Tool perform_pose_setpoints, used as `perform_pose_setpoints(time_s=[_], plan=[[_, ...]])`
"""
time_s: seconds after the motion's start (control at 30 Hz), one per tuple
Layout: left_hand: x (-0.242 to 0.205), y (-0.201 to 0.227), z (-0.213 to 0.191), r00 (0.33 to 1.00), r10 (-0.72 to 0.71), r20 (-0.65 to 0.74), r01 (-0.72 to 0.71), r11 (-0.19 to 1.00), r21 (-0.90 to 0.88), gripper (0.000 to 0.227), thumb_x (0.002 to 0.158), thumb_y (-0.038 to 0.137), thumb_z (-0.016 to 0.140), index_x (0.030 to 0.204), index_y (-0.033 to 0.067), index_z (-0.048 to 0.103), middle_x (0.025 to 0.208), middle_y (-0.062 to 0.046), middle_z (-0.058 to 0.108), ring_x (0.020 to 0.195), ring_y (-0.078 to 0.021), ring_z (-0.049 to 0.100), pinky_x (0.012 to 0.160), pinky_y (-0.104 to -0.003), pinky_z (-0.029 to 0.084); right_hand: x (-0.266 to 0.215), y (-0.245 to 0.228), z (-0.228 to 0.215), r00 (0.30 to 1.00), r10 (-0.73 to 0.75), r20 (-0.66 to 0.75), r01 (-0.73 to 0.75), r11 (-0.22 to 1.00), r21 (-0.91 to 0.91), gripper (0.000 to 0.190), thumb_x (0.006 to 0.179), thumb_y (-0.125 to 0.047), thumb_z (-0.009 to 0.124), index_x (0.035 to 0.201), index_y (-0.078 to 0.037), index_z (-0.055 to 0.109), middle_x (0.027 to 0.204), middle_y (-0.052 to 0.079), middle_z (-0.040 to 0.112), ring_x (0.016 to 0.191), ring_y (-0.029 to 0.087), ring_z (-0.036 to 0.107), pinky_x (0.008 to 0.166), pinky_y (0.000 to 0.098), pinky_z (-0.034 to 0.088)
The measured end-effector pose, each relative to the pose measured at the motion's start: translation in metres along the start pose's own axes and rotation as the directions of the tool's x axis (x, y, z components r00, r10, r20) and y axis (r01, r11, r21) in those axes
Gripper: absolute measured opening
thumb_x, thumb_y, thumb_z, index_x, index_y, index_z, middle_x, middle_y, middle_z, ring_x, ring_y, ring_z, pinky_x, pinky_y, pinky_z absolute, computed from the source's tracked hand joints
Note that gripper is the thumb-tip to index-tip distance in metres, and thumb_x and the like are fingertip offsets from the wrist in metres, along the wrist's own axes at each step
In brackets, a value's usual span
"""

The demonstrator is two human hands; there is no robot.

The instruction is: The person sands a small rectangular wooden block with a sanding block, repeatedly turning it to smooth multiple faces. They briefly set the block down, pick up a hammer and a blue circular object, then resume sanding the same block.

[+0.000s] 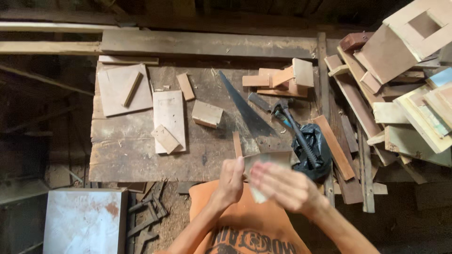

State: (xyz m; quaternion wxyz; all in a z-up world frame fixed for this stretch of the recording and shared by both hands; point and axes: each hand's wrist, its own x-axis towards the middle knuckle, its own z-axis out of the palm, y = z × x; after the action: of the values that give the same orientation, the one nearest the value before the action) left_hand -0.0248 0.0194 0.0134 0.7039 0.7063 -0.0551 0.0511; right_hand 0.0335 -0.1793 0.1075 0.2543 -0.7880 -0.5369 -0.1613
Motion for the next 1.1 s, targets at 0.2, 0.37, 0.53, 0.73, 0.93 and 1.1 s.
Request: perform_pose_setpoints(time_s=[0.2, 0.37, 0.53, 0.73, 0.93, 1.1], plan=[[0.002, 0.005, -0.006, 0.992, -0.123, -0.033, 0.122, 0.992, -0.029, 0.056, 0.108, 0.035, 0.022, 0.073, 0.0057, 0.054, 0.057, -0.004, 0.046, 0.050, -0.0174, 0.044, 0.052, -0.034, 0.035, -0.039, 0.066, 0.034, 0.840, 0.537, -0.080, -0.542, 0.839, -0.051, 0.021, 0.099, -0.002, 0.058, 0.115, -0.002, 0.071, 0.117, 0.016, 0.074, 0.102, 0.028, 0.075, 0.092, 0.0355, 0.061], [0.005, -0.026, -0.009, 0.984, -0.176, 0.013, 0.173, 0.947, -0.272, 0.059, 0.111, 0.049, 0.024, 0.082, 0.0069, 0.055, 0.069, 0.002, 0.045, 0.063, -0.0091, 0.040, 0.056, -0.029, 0.031, -0.073, 0.070, 0.107, 0.364, 0.866, 0.343, -0.928, 0.371, 0.049, 0.025, 0.094, -0.010, 0.063, 0.116, -0.008, 0.072, 0.114, 0.014, 0.076, 0.096, 0.028, 0.076, 0.087, 0.0389, 0.059], [-0.019, -0.046, -0.033, 0.974, -0.220, 0.054, 0.223, 0.896, -0.383, 0.034, 0.102, 0.039, 0.048, 0.111, 0.0062, 0.051, 0.075, 0.004, 0.046, 0.066, -0.0060, 0.042, 0.058, -0.026, 0.035, -0.106, 0.074, 0.171, 0.454, 0.830, 0.323, -0.888, 0.390, 0.243, 0.043, 0.087, -0.012, 0.065, 0.130, -0.004, 0.063, 0.105, 0.019, 0.076, 0.101, 0.031, 0.076, 0.087, 0.0401, 0.059], [-0.051, -0.069, -0.054, 0.959, -0.264, -0.100, 0.236, 0.945, -0.226, 0.018, 0.106, 0.021, 0.058, 0.114, 0.0061, 0.052, 0.084, 0.002, 0.052, 0.074, -0.0067, 0.048, 0.064, -0.025, 0.042, -0.146, 0.112, 0.199, 0.523, 0.838, 0.158, -0.846, 0.533, -0.025, 0.041, 0.088, -0.016, 0.071, 0.126, -0.003, 0.067, 0.122, 0.022, 0.070, 0.114, 0.039, 0.064, 0.098, 0.0455, 0.052], [-0.054, -0.113, -0.065, 0.884, -0.381, -0.269, 0.420, 0.901, 0.106, 0.015, 0.107, 0.018, 0.059, 0.109, 0.0043, 0.063, 0.088, -0.010, 0.060, 0.078, -0.0195, 0.059, 0.069, -0.034, 0.048, -0.162, 0.107, 0.210, 0.574, 0.798, 0.184, -0.798, 0.595, -0.092, 0.038, 0.089, -0.015, 0.068, 0.124, 0.000, 0.066, 0.131, 0.019, 0.067, 0.129, 0.037, 0.056, 0.113, 0.0444, 0.044], [-0.058, -0.140, -0.078, 0.933, -0.240, -0.268, 0.338, 0.841, 0.423, 0.025, 0.096, 0.010, 0.061, 0.119, 0.0006, 0.057, 0.109, -0.022, 0.054, 0.090, -0.0395, 0.061, 0.073, -0.045, 0.048, -0.124, 0.084, 0.217, 0.697, 0.702, 0.147, -0.679, 0.712, -0.177, 0.047, 0.084, -0.009, 0.066, 0.129, 0.003, 0.063, 0.137, 0.025, 0.059, 0.136, 0.042, 0.047, 0.113, 0.0484, 0.039]])
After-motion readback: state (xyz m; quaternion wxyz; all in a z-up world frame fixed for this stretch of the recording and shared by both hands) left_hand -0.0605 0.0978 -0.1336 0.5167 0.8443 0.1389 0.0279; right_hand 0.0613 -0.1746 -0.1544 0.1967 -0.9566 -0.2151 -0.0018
